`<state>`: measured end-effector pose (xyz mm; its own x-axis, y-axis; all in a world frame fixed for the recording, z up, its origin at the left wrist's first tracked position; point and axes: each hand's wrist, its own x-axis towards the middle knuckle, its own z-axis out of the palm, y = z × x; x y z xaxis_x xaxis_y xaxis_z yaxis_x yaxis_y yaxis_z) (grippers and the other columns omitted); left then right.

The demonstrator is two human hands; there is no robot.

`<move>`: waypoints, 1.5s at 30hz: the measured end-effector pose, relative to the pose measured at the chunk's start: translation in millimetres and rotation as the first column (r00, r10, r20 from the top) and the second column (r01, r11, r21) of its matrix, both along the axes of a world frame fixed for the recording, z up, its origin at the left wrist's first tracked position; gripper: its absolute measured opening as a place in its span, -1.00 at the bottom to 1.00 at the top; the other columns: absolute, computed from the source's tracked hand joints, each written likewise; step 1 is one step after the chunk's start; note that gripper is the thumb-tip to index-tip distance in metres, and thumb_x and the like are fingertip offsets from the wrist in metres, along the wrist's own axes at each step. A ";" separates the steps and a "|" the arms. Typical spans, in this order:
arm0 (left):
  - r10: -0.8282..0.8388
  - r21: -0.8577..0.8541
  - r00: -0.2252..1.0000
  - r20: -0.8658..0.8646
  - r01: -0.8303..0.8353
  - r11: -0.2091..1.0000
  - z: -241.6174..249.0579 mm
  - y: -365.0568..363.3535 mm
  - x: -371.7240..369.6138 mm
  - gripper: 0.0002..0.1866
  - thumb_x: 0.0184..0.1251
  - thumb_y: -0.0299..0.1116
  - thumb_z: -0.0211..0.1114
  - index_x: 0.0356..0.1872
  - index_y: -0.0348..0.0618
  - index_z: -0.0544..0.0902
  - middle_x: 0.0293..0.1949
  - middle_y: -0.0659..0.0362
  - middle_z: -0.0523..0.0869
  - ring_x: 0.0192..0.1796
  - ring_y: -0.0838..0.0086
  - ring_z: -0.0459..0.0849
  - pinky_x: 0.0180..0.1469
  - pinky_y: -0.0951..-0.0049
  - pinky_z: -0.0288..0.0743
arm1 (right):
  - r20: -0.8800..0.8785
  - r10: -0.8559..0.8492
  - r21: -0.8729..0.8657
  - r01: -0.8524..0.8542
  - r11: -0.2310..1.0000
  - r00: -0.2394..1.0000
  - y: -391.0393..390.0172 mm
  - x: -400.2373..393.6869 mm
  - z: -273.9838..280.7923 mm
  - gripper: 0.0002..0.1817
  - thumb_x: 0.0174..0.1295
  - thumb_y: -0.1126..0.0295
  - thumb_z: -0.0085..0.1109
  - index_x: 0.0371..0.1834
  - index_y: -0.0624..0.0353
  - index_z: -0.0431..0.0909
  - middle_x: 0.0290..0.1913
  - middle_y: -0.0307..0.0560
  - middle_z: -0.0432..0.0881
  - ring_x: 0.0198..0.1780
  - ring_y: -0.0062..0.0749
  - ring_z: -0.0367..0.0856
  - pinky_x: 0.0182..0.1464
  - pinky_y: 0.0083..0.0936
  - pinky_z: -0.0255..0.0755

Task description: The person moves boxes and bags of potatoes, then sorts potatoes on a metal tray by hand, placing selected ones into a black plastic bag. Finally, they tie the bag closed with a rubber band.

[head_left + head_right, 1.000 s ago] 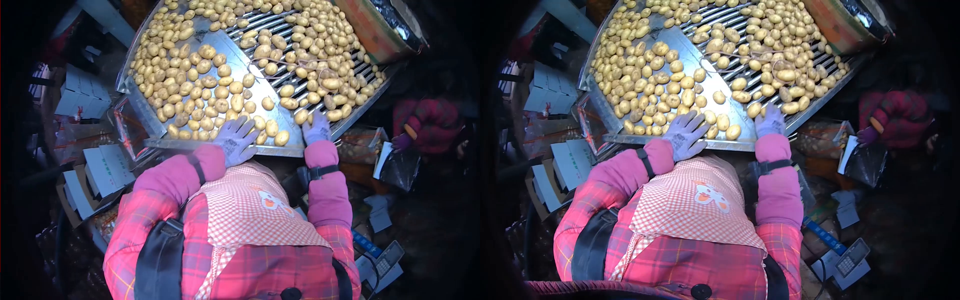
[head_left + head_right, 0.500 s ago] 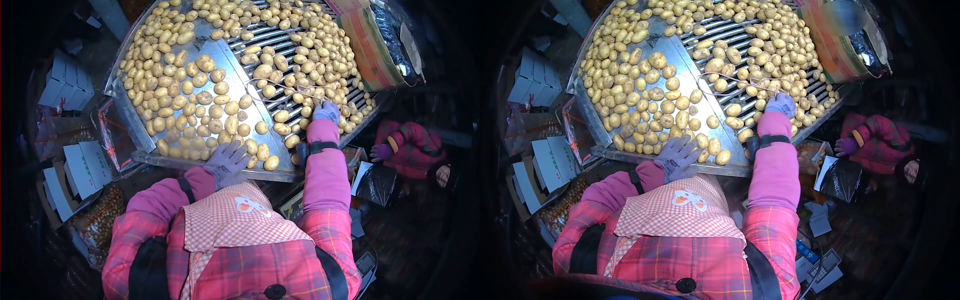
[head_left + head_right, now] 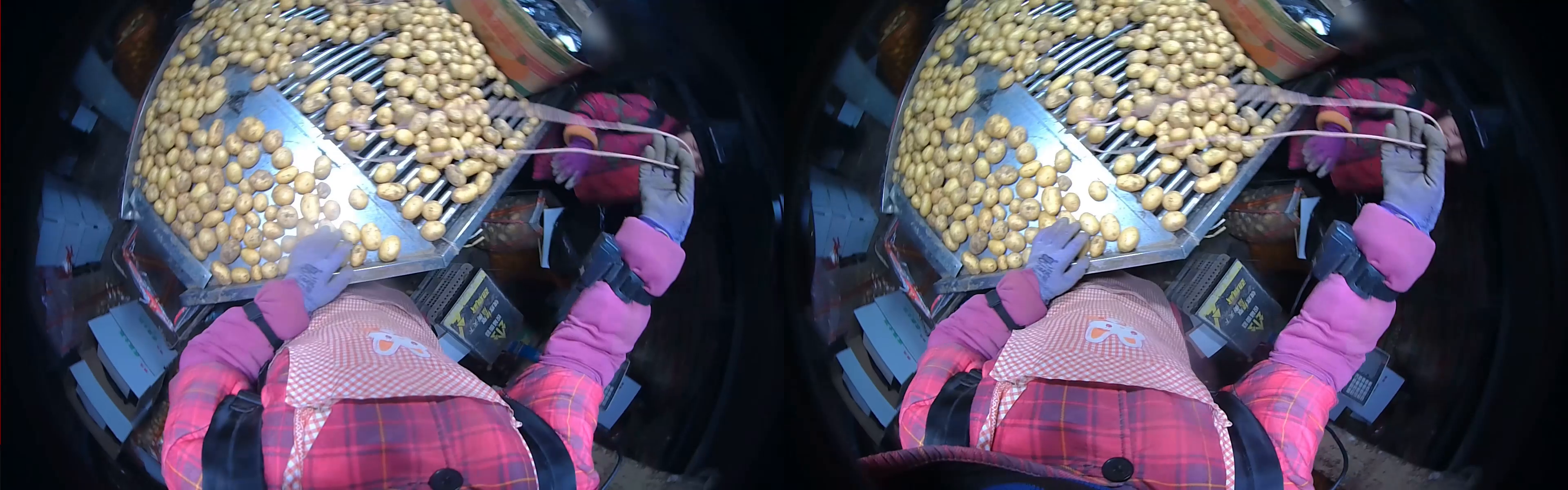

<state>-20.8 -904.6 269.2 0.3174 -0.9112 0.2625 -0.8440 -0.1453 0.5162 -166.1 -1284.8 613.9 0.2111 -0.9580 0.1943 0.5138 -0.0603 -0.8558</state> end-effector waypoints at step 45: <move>-0.014 0.070 0.112 -0.994 0.709 0.701 45.0 -255.8 -179.9 -0.83 0.36 -0.40 0.21 -0.12 -0.25 0.60 -0.52 0.29 0.52 -0.68 0.64 0.47 -0.70 0.62 0.31 | -0.825 -0.114 0.342 0.649 0.680 0.553 80.2 -599.9 -235.0 -0.80 0.33 0.20 0.09 -0.09 -0.01 0.54 -0.55 -0.26 0.45 -0.69 -0.50 0.39 -0.71 -0.45 0.27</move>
<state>-200.7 -1160.4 314.2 -0.4283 -0.8306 -0.3557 0.1619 -0.4579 0.8741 -766.0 -1204.5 378.9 -0.4033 -0.8161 -0.4140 -0.2017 0.5206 -0.8297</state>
